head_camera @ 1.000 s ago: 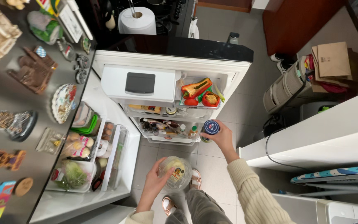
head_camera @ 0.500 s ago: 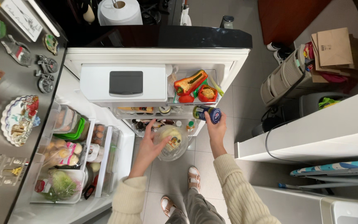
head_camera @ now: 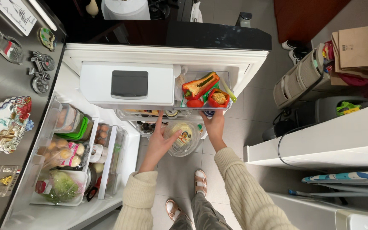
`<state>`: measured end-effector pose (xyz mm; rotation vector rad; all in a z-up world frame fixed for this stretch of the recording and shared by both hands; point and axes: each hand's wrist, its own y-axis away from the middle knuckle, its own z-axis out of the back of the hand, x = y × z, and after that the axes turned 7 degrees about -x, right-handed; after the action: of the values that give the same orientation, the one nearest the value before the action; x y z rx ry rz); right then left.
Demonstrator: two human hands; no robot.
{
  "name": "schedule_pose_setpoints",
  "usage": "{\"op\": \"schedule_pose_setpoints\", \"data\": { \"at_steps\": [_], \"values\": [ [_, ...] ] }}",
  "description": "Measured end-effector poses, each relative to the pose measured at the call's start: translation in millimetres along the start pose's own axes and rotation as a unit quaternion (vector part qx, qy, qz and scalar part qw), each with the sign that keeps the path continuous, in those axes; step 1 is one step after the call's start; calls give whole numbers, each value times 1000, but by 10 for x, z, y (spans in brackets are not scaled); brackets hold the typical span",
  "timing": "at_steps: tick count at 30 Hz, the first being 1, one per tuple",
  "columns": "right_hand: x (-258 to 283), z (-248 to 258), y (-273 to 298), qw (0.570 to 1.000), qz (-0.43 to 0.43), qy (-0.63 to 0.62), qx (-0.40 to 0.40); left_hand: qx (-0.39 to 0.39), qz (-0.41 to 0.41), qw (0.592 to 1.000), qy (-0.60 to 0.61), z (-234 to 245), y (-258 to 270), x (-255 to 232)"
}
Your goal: The person puts food containers and beverage cans into the refrigerator one by one after selecting them from a kitchen counter.
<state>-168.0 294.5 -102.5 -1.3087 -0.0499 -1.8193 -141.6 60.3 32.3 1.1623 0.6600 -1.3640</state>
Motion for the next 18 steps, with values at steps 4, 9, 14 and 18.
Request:
{"op": "schedule_pose_setpoints", "data": {
  "at_steps": [4,9,14,18],
  "values": [
    [-140,-138,-28,995,-51,70,53,5,-7,1000,8,-11,-31,90],
    [-460,-268,-50,991,-28,112,63,2,-7,1000,11,54,29,-16],
    [51,65,-66,998,33,34,39,-1,-28,999,31,35,0,-10],
    [-82,39,-79,997,14,48,64,5,-36,998,42,98,84,-138]
  ]
}}
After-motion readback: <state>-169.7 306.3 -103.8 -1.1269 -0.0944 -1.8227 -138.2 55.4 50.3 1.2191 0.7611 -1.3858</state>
